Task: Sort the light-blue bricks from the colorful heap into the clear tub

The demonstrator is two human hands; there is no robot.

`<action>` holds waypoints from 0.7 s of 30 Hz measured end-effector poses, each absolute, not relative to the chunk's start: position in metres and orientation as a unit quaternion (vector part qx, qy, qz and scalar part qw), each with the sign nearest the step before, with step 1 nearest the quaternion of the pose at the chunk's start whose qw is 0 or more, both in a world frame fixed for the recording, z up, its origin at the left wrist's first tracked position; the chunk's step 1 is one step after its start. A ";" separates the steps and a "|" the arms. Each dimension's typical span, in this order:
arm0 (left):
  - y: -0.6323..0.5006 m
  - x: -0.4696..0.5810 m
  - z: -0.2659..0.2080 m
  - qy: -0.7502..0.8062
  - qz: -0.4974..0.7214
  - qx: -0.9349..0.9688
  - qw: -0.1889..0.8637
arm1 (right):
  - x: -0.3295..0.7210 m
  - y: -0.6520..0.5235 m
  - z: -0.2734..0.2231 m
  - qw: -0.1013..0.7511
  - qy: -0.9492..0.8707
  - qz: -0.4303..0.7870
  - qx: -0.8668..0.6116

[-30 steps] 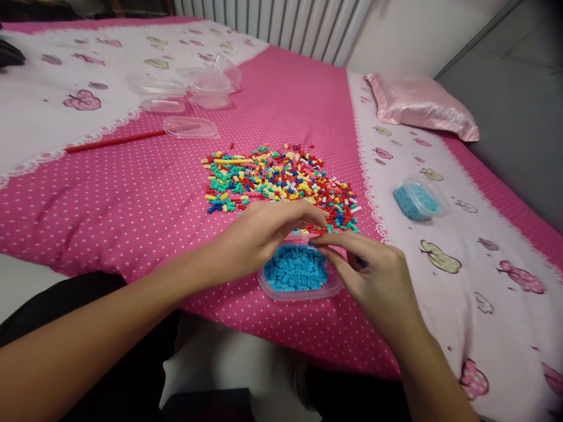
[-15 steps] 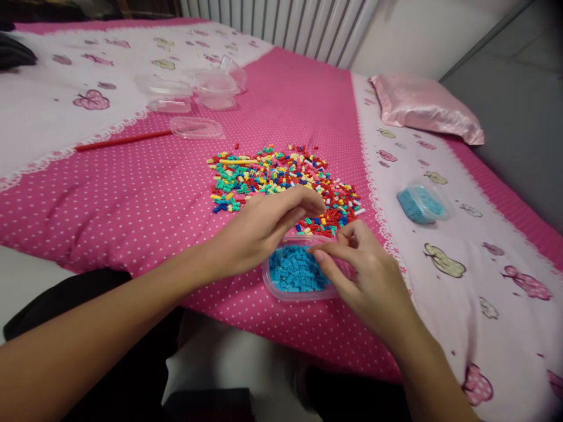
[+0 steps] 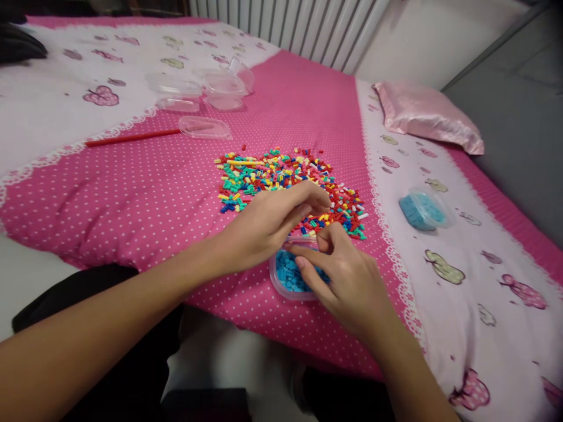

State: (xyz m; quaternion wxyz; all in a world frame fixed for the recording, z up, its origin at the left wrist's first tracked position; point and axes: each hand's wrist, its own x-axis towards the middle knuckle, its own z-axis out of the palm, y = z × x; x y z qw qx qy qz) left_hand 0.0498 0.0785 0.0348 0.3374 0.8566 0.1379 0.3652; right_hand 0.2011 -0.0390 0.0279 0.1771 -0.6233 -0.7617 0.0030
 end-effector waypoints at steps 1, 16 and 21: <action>0.079 0.050 0.035 0.135 0.368 0.857 0.333 | 0.201 -0.039 0.028 0.183 -0.761 -0.002 -0.623; 0.082 0.050 0.030 0.105 0.319 0.893 0.300 | 0.212 -0.046 0.031 0.207 -0.745 -0.001 -0.634; 0.081 0.050 0.029 0.094 0.316 0.900 0.285 | 0.216 -0.046 0.030 0.202 -0.771 0.059 -0.601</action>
